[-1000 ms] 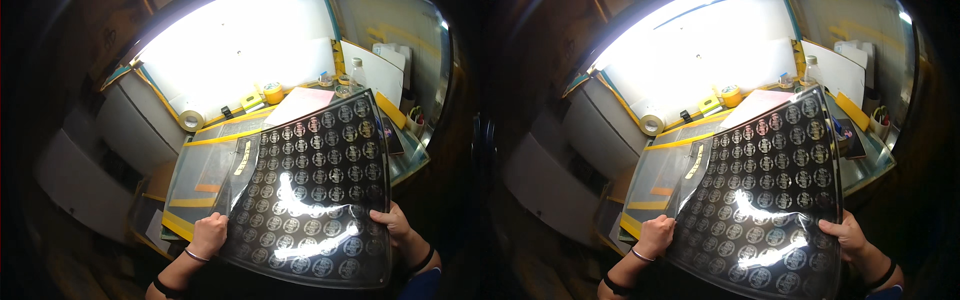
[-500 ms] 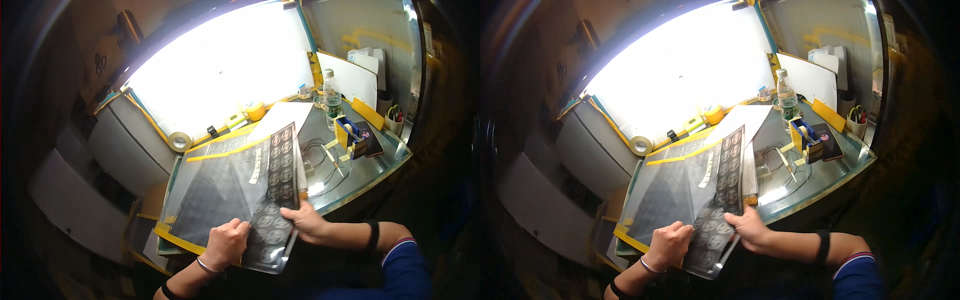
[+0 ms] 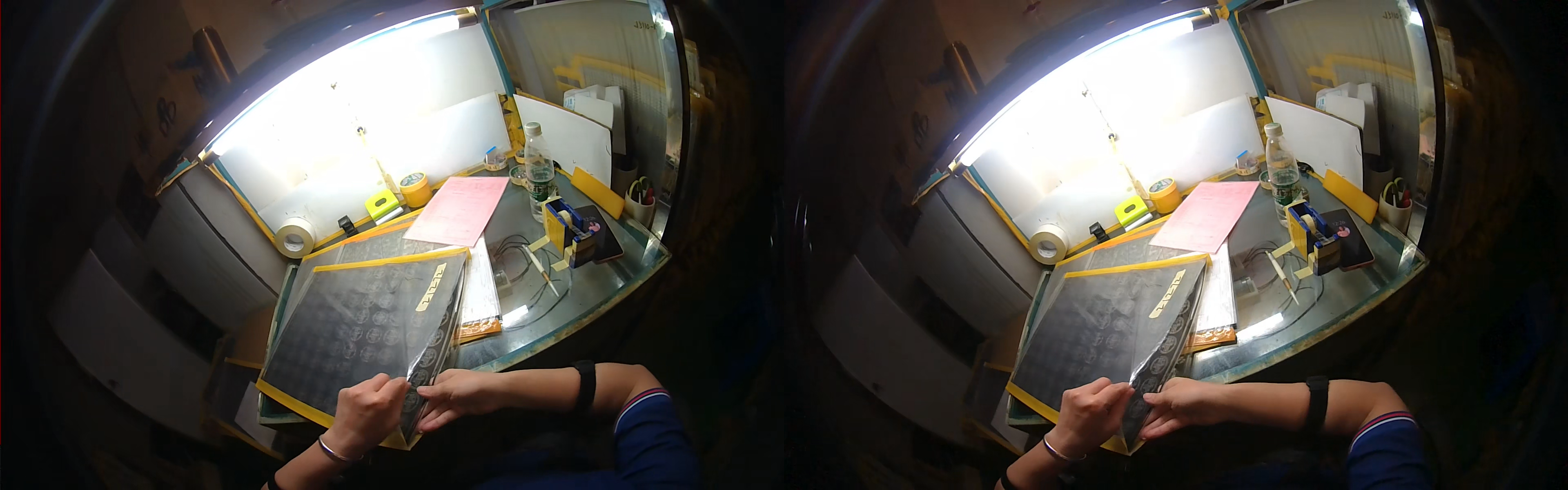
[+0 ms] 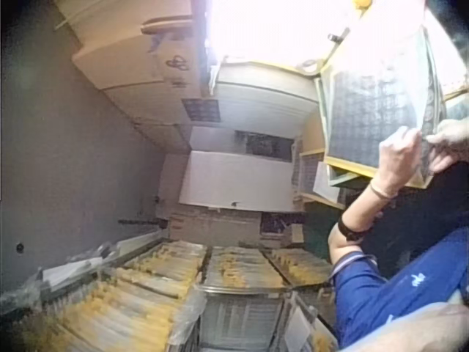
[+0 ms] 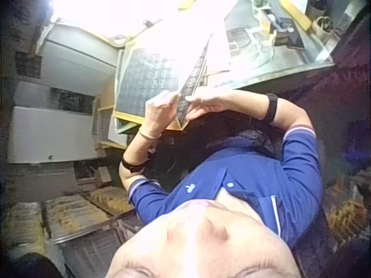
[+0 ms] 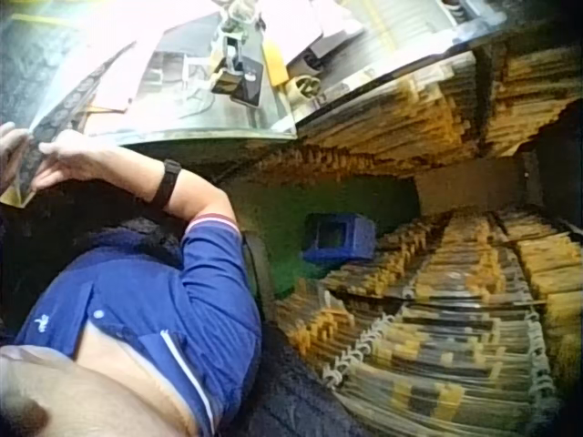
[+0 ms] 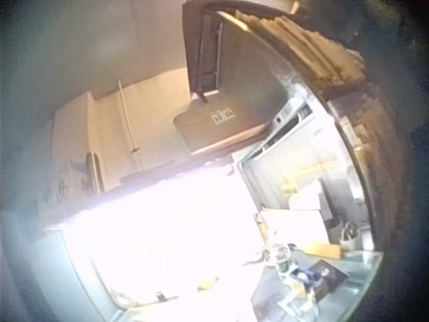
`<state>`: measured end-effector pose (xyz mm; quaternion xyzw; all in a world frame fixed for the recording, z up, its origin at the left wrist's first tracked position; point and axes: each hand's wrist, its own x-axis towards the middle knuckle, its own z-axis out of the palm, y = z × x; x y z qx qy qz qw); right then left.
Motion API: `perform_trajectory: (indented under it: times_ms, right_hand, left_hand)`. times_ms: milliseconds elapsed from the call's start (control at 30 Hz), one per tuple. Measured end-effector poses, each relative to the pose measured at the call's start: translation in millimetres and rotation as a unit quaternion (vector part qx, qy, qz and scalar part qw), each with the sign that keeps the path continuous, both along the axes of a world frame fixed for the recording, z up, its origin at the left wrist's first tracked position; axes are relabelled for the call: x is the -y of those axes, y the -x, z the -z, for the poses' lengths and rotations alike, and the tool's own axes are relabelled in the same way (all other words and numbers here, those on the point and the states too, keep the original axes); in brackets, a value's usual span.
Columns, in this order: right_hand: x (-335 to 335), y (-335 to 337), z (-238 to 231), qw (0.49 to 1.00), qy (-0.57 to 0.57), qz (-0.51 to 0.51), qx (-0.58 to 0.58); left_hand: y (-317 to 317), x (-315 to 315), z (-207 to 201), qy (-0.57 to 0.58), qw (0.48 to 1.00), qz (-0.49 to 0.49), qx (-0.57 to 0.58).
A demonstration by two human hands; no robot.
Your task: The user is inspecting a film sheet and checking the patterns using a light box and a pen.
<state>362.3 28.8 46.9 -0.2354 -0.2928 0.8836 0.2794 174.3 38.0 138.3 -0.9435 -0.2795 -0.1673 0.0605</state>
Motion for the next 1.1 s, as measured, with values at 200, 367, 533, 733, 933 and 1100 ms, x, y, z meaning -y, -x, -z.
perform_trajectory:
  times_ms: [200, 367, 533, 733, 933, 1100]
  right_hand:
    - [-5.1, 10.4, 4.5, 0.998, -0.007, 0.052, -0.016]
    - [-13.2, 6.1, 5.2, 0.997, 0.004, 0.082, 0.007]
    - [-16.0, -19.1, 13.3, 0.994, -0.017, 0.101, 0.028]
    - [-31.3, -88.0, -11.3, 0.915, -0.248, 0.110, 0.300]
    - [-75.2, -148.4, -17.2, 0.513, -0.448, 0.052, 0.730]
    - [-130.8, -150.3, 4.9, 0.494, -0.441, 0.038, 0.749]
  left_hand:
    - [-7.2, 5.9, -3.1, 0.003, 1.000, 0.013, 0.006]
    - [-6.1, 1.6, -0.8, 0.048, 0.999, 0.002, 0.000]
    - [10.0, 6.2, 1.1, 0.155, 0.984, 0.079, -0.043]
    - [55.7, -8.8, 49.4, 0.145, 0.976, 0.034, -0.158]
    - [59.7, -21.2, 68.8, 0.172, 0.970, 0.070, -0.154]
    - [71.7, -10.9, 61.5, 0.032, 0.995, 0.073, -0.064]
